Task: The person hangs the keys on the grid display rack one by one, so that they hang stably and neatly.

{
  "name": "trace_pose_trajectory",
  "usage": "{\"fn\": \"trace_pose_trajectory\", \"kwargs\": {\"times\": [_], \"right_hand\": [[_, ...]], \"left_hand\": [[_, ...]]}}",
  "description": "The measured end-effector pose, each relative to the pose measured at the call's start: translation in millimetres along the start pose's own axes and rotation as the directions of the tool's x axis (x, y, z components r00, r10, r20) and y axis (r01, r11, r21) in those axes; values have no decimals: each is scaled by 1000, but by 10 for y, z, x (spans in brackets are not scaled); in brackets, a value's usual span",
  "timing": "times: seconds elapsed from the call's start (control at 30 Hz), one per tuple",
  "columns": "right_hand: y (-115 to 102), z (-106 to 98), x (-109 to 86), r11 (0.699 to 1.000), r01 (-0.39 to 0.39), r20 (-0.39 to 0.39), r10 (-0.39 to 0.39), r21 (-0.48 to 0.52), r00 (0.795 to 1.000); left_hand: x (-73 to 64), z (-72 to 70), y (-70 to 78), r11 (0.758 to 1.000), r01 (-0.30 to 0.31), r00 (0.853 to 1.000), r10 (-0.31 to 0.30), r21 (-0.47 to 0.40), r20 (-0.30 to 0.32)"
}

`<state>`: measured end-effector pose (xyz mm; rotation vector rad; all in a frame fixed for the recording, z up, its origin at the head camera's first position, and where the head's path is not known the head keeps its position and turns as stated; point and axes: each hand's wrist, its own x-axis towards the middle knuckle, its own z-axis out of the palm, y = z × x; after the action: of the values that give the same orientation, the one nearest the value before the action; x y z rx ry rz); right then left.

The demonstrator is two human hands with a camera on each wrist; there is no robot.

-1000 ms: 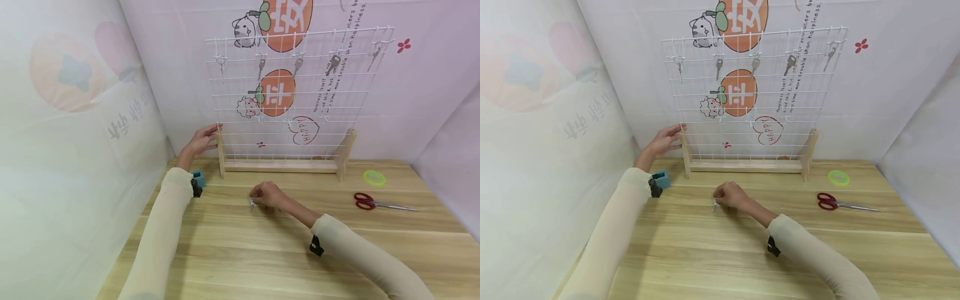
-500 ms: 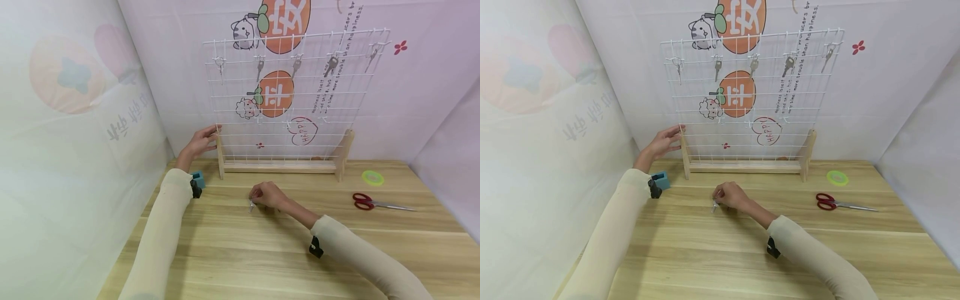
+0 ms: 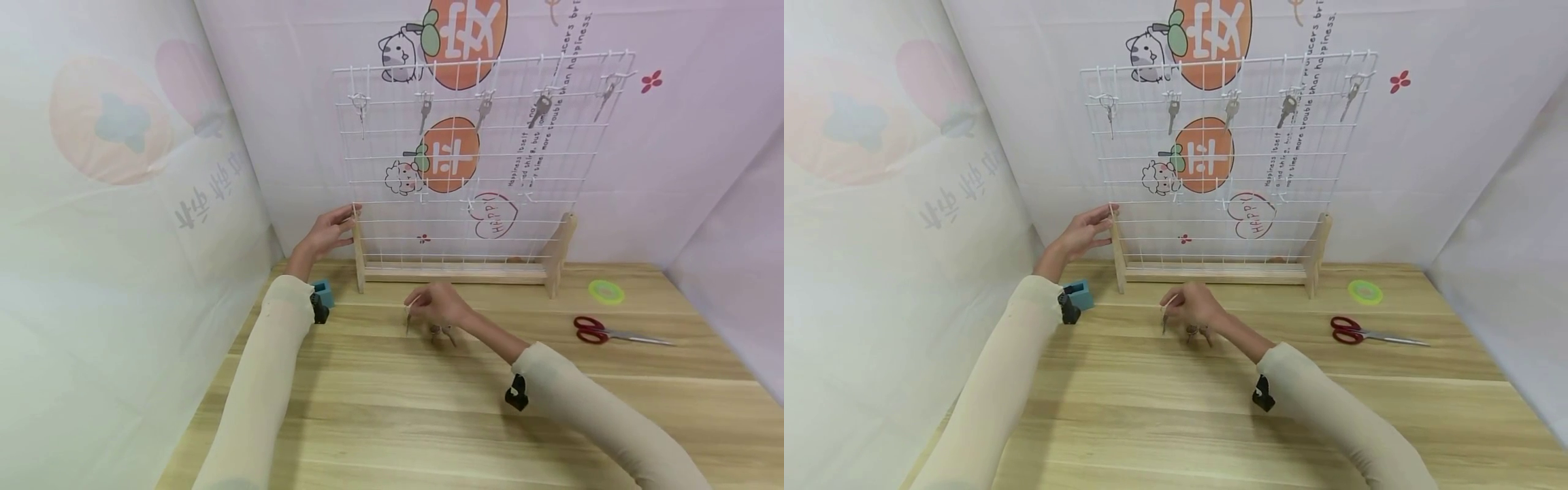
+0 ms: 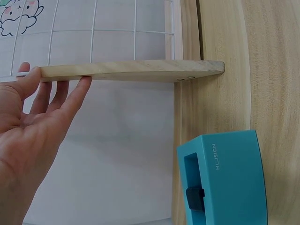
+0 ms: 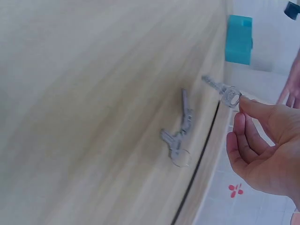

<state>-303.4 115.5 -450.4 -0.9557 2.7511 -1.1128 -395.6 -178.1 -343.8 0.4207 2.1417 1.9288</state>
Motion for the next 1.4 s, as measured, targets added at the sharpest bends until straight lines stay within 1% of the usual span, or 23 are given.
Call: {"fn": "trace_pose_trajectory", "kwargs": {"times": [0.13,0.23,0.33,0.47,0.57,0.67,0.8,0.9,1.03,1.13,1.27,1.4], "right_hand": [[-41,-123,54,1000,7,-14,-7,10,1000],[-91,-222,80,999,35,-46,-35,-5,998],[-131,-319,114,999,48,-74,-48,-5,996],[-214,-484,150,1000,2,-80,-1,14,997],[-290,-634,182,1000,-25,-104,27,13,994],[-358,-784,226,1000,-15,-157,16,6,988],[-442,-961,286,1000,8,-233,-3,21,972],[-499,-1069,329,999,-1,-286,13,45,958],[-587,-1192,387,997,-20,-367,45,70,929],[-636,-1265,430,997,-24,-423,54,74,904],[-653,-1324,488,997,-30,-464,61,74,884],[-663,-1349,537,996,-51,-473,80,74,878]], "left_hand": [[13,-6,-30,1000,-6,1000,6,8,-2],[49,-31,-90,999,-22,1000,22,26,-8],[58,-45,-110,999,-32,999,32,40,-3],[14,-28,-49,999,-26,1000,26,31,11],[-6,-19,-16,999,-20,1000,19,26,14],[-4,-21,-9,999,-10,1000,10,30,12],[4,-25,-12,1000,12,1000,-12,23,-2],[3,-22,-10,1000,21,1000,-21,10,-10],[-1,-20,-15,1000,15,1000,-15,16,-8],[-6,-20,-20,1000,9,1000,-9,29,-6],[-13,-18,-13,1000,12,1000,-12,24,-5],[-16,-17,-7,1000,14,1000,-14,12,1]]}}
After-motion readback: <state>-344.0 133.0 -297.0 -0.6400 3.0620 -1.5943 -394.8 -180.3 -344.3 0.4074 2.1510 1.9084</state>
